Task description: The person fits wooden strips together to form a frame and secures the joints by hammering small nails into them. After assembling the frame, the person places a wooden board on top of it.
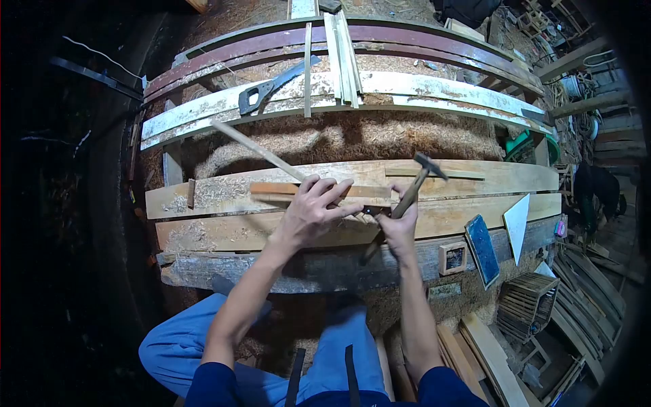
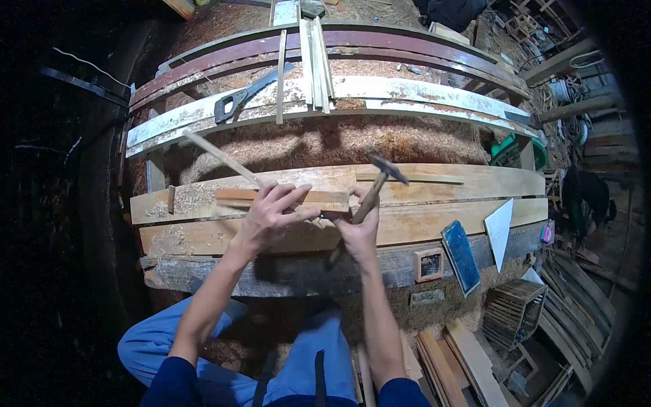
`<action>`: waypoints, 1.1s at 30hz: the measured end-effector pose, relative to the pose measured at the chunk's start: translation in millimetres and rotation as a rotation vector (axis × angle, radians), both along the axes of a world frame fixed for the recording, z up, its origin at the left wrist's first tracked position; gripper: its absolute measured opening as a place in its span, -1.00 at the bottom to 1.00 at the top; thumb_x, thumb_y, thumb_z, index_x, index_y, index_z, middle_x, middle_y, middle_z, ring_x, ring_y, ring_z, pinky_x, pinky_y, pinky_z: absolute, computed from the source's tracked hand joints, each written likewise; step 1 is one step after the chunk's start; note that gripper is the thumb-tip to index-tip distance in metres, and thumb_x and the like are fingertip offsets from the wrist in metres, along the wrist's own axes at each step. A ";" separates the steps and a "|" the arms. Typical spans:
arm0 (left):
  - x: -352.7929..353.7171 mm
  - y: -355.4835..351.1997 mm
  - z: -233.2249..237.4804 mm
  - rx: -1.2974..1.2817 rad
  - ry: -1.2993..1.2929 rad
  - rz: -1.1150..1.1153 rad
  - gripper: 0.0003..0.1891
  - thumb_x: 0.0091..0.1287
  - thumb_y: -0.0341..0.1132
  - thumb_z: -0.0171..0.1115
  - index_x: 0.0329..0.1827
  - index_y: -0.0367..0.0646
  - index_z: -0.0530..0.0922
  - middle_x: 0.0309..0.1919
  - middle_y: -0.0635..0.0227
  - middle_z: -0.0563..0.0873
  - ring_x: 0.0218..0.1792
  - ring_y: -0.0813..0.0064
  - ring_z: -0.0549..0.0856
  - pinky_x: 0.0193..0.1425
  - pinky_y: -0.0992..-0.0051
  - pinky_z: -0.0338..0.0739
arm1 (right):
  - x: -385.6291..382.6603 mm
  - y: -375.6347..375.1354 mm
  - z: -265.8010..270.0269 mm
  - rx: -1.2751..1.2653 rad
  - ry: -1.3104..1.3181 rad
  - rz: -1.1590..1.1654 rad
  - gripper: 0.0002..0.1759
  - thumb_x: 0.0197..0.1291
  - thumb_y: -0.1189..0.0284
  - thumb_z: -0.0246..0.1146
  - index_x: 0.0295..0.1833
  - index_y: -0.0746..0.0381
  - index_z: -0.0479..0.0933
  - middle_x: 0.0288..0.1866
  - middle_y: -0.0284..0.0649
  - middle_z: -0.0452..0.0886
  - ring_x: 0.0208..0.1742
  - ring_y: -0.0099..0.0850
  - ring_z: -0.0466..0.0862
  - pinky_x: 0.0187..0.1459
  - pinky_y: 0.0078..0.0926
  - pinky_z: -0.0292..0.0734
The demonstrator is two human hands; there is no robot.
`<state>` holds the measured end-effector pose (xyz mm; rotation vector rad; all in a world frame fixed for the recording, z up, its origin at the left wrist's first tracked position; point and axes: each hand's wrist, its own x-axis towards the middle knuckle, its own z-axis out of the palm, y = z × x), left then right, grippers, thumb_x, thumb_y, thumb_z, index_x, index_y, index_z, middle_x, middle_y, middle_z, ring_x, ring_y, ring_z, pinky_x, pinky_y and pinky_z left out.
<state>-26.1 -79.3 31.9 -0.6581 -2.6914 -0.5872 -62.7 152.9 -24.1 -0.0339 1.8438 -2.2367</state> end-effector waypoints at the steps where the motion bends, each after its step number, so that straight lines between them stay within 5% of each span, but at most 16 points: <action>1: -4.3 -5.7 -8.7 -0.061 0.052 -0.066 -0.48 0.26 -0.36 0.29 0.26 0.43 0.74 0.31 0.27 0.72 0.13 0.26 0.71 0.20 0.22 0.54 | 9.2 -5.7 -11.2 0.069 0.068 -0.071 -0.19 0.08 0.83 0.44 0.42 0.26 0.27 0.35 -0.20 0.39 0.23 -0.39 0.65 0.20 -0.39 0.72; 6: -11.0 -1.2 -42.8 0.044 0.103 -0.140 -0.54 0.29 -0.35 0.28 0.24 0.32 0.74 0.38 0.26 0.69 0.21 0.23 0.71 0.39 0.18 0.55 | 45.5 -17.5 -34.1 0.024 -0.029 -0.298 -0.22 0.05 0.78 0.51 0.36 0.27 0.31 0.26 -0.24 0.43 0.26 -0.41 0.59 0.29 -0.40 0.59; 11: -11.9 42.3 -49.2 0.099 0.126 0.035 -0.52 0.24 -0.42 0.31 0.22 0.24 0.77 0.36 0.29 0.72 0.12 0.29 0.68 0.32 0.21 0.55 | 68.3 4.3 -49.9 0.283 0.148 -0.233 -0.28 0.08 0.73 0.55 0.31 0.26 0.36 0.23 -0.26 0.45 0.27 -0.40 0.55 0.29 -0.39 0.53; 17: -11.4 39.0 1.8 0.291 0.195 0.139 -0.57 0.19 -0.52 0.34 0.11 0.08 0.84 0.22 0.30 0.81 0.02 0.26 0.68 0.17 0.28 0.56 | 63.6 -7.8 -30.5 0.109 -0.153 -0.245 -0.31 0.01 0.67 0.60 0.21 0.21 0.40 0.12 -0.33 0.42 0.18 -0.46 0.49 0.21 -0.46 0.51; 22: -21.6 28.0 36.5 0.428 0.274 0.366 -0.54 0.21 -0.59 0.36 0.15 0.05 0.85 0.12 0.29 0.84 -0.05 0.32 0.70 0.14 0.32 0.60 | 75.8 -2.0 -38.7 0.260 0.120 -0.184 -0.29 -0.07 0.73 0.60 0.17 0.18 0.40 0.09 -0.34 0.39 0.18 -0.49 0.46 0.14 -0.51 0.51; 27: -37.7 -23.2 99.7 0.128 0.482 0.609 -0.62 0.35 -0.50 0.38 0.19 0.06 0.83 0.04 0.33 0.87 -0.11 0.41 0.68 0.06 0.41 0.43 | 73.9 -3.7 -29.3 0.175 0.007 -0.202 -0.29 -0.04 0.76 0.59 0.19 0.19 0.40 0.04 -0.37 0.42 0.09 -0.54 0.52 0.09 -0.55 0.55; 29: -33.2 -35.7 95.7 0.039 0.355 0.619 -0.62 0.36 -0.51 0.36 0.19 0.08 0.83 0.03 0.31 0.87 -0.10 0.39 0.70 0.09 0.40 0.43 | 68.3 -7.7 -25.1 0.195 -0.056 -0.203 -0.26 -0.01 0.77 0.59 0.23 0.21 0.38 0.02 -0.37 0.47 -0.01 -0.54 0.61 0.08 -0.53 0.61; 33: 9.0 -23.1 8.3 -0.044 0.186 0.639 -0.62 0.42 -0.44 0.34 0.22 0.19 0.81 0.06 0.37 0.87 -0.02 0.32 0.68 0.14 0.35 0.44 | 64.6 -21.1 -23.6 0.096 -0.066 -0.217 -0.29 0.02 0.70 0.63 0.23 0.23 0.39 0.03 -0.30 0.53 0.01 -0.51 0.65 0.03 -0.55 0.60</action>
